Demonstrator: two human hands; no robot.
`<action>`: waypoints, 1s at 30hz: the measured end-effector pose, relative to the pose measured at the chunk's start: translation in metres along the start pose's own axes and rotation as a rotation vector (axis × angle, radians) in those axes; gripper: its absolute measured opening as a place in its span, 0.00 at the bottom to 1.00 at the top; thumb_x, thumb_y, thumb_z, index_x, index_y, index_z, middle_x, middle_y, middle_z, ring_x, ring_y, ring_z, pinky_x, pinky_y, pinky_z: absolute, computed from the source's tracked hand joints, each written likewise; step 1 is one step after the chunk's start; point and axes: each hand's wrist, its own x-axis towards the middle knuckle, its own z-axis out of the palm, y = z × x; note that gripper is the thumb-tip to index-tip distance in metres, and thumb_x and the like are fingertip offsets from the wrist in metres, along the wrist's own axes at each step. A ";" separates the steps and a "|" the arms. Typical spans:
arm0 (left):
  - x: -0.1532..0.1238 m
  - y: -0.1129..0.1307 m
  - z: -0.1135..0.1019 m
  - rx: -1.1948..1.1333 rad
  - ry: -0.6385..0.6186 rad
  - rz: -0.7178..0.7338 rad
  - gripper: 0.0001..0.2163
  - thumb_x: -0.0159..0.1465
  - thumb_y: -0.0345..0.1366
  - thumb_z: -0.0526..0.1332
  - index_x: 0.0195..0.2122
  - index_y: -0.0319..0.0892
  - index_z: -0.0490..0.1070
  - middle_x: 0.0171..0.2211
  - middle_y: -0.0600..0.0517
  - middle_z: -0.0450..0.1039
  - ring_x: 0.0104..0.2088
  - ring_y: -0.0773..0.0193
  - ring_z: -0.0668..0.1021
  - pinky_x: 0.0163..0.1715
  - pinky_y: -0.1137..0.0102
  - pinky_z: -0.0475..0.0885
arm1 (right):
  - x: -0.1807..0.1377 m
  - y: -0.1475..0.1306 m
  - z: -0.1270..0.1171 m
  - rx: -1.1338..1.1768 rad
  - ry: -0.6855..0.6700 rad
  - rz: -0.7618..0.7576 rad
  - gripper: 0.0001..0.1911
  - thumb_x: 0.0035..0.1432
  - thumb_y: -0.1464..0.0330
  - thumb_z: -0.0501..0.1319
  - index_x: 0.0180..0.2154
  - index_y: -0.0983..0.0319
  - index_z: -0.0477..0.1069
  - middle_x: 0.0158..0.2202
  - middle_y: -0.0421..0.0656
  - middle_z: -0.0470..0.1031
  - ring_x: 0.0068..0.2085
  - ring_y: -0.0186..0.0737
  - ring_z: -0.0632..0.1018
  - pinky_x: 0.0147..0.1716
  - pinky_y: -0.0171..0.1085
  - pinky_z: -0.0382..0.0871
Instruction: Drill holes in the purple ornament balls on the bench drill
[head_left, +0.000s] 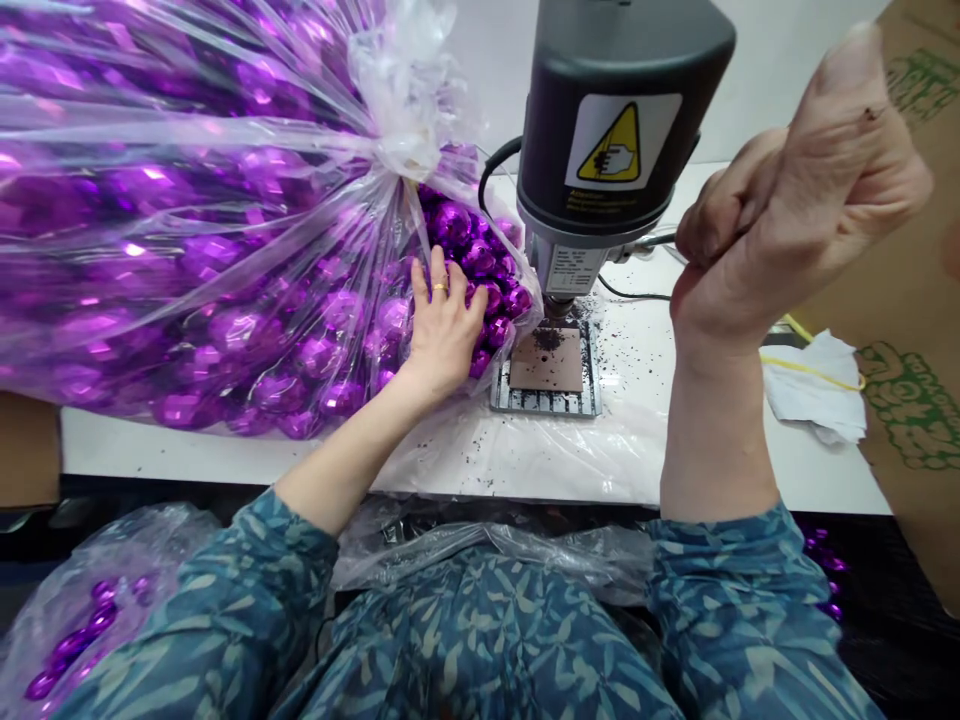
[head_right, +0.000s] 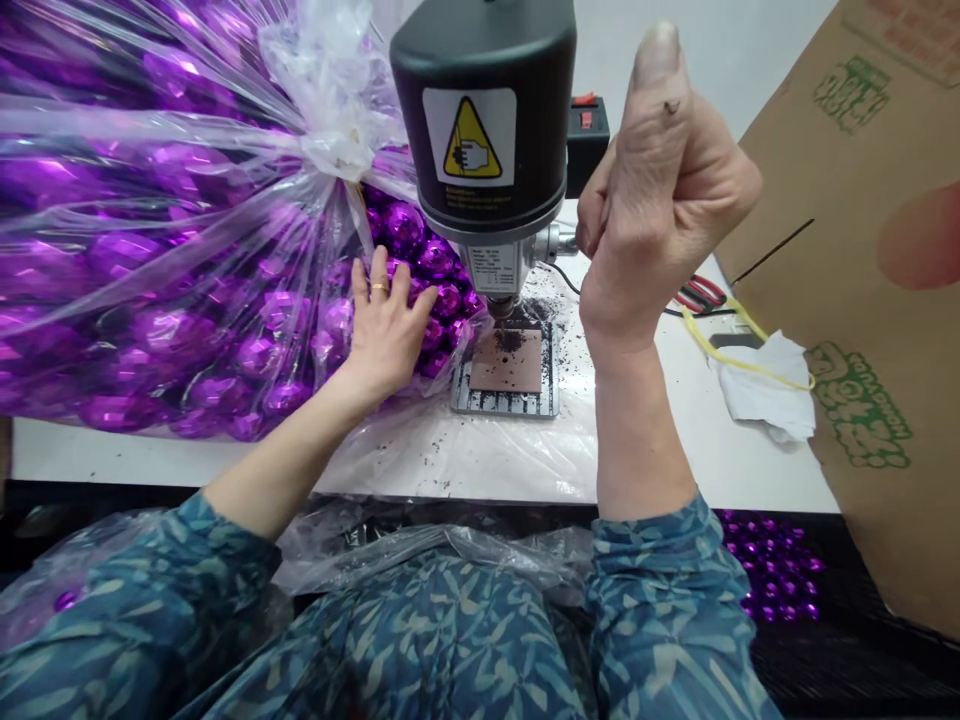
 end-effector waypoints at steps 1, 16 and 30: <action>0.003 0.000 -0.003 -0.019 -0.012 0.006 0.16 0.63 0.25 0.60 0.50 0.46 0.76 0.59 0.44 0.73 0.71 0.40 0.62 0.71 0.34 0.44 | 0.000 0.000 0.000 -0.016 -0.010 -0.002 0.23 0.65 0.79 0.54 0.19 0.63 0.73 0.12 0.31 0.50 0.14 0.19 0.56 0.16 0.25 0.47; -0.063 0.082 0.009 -1.441 -0.476 -0.926 0.24 0.69 0.60 0.55 0.51 0.46 0.72 0.43 0.44 0.81 0.38 0.54 0.84 0.41 0.55 0.82 | -0.001 0.007 -0.002 -0.008 -0.036 -0.126 0.24 0.66 0.79 0.53 0.22 0.61 0.78 0.15 0.32 0.46 0.15 0.18 0.51 0.16 0.24 0.45; -0.069 0.051 0.046 -1.245 -0.193 -0.811 0.23 0.59 0.41 0.70 0.55 0.50 0.67 0.50 0.49 0.77 0.47 0.62 0.81 0.49 0.62 0.79 | -0.002 0.001 -0.002 -0.023 -0.022 -0.046 0.20 0.57 0.51 0.61 0.28 0.58 0.82 0.14 0.31 0.50 0.14 0.19 0.56 0.17 0.29 0.44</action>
